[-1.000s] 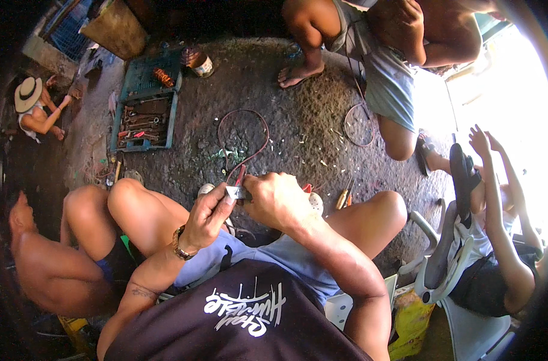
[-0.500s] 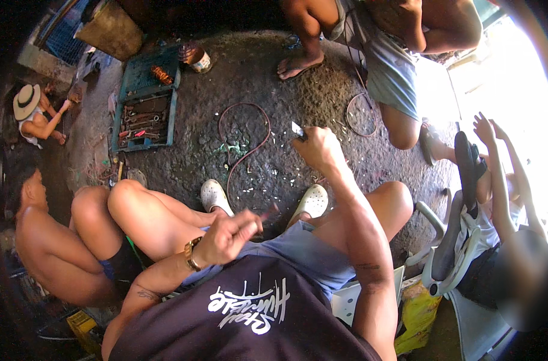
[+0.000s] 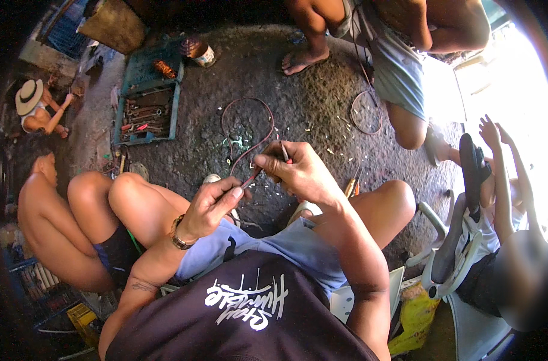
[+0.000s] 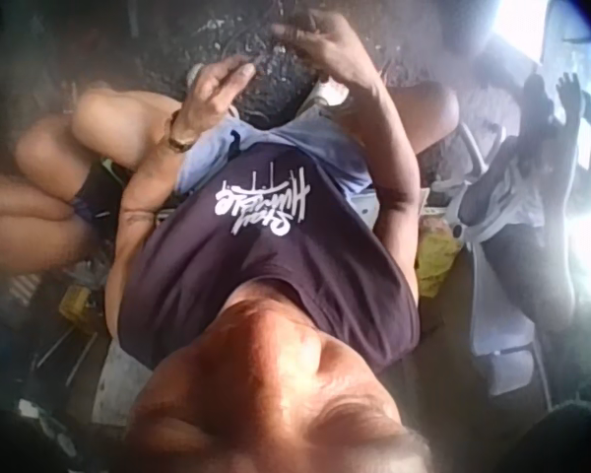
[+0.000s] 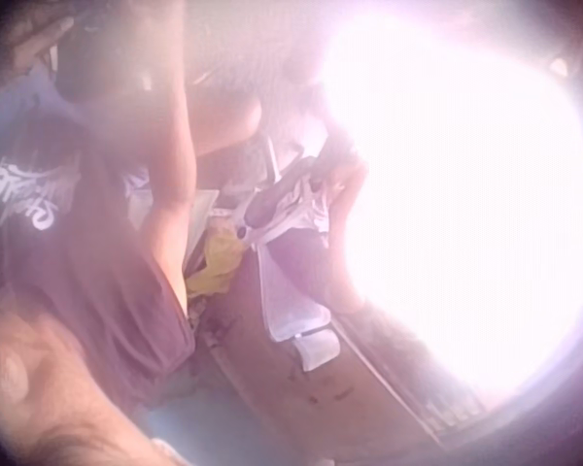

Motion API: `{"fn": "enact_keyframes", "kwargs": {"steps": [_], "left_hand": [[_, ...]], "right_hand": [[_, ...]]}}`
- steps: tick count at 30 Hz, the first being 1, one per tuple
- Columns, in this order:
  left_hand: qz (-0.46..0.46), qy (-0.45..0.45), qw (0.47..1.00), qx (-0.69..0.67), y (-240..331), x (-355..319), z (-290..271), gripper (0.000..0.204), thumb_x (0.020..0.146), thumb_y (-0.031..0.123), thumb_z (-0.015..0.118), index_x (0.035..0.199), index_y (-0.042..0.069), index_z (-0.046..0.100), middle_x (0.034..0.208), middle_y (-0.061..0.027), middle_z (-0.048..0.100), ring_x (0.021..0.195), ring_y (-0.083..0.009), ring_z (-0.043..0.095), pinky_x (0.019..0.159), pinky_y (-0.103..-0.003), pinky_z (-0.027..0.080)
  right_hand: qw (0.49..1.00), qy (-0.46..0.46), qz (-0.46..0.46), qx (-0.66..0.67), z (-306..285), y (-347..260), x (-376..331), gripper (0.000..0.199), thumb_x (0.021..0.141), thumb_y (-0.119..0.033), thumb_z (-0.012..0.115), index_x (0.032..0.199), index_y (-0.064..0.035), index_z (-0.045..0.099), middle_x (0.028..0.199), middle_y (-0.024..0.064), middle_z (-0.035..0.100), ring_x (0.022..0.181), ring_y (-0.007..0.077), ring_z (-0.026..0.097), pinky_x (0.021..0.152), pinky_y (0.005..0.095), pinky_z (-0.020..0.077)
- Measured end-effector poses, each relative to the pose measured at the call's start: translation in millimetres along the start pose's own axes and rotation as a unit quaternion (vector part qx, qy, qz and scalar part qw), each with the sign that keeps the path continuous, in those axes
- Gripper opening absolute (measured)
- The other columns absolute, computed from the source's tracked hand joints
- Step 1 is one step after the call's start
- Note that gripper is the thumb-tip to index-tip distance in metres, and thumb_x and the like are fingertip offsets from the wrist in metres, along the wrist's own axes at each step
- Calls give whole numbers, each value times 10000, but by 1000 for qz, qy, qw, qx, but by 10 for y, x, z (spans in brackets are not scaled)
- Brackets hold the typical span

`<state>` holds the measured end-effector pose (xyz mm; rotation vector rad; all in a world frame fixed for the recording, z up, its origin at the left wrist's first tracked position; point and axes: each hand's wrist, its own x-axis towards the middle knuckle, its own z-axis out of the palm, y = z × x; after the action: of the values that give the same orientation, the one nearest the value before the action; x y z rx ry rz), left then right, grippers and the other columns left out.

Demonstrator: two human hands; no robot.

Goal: The person sits on the floor and uses a knife to strip the insulation off a red wire. They peel back the insulation, pull the wire, and repeat the process on different sections.

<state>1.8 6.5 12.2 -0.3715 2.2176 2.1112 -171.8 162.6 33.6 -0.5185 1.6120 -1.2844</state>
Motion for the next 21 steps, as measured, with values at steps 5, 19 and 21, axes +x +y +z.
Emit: {"fn": "enact_keyframes", "kwargs": {"steps": [5, 19, 21], "left_hand": [[36, 33, 998, 46, 142, 94, -51, 240, 1052, 210, 561, 1004, 10, 685, 656, 41, 478, 611, -43, 394, 543, -264, 338], [143, 126, 977, 98, 204, 335, -22, 253, 1047, 131, 574, 1226, -16, 677, 716, 40, 570, 620, -17, 417, 522, -236, 348], [133, 118, 981, 77, 210, 317, -28, 267, 1048, 127, 570, 1250, -17, 669, 739, 43, 588, 624, -17, 421, 527, -234, 355]], "right_hand": [[994, 77, -23, 78, 15, 18, 17, 324, 1015, -349, 656, 929, -37, 668, 602, -55, 500, 446, 24, 428, 374, 210, 293], [881, 176, -175, -403, 302, 95, 151, 237, 817, -228, 739, 846, 4, 694, 675, 218, 670, 682, 402, 703, 657, 476, 573], [879, 166, -165, -416, 304, 97, 180, 231, 814, -219, 734, 847, 6, 694, 678, 228, 669, 683, 409, 703, 660, 479, 576]]}}
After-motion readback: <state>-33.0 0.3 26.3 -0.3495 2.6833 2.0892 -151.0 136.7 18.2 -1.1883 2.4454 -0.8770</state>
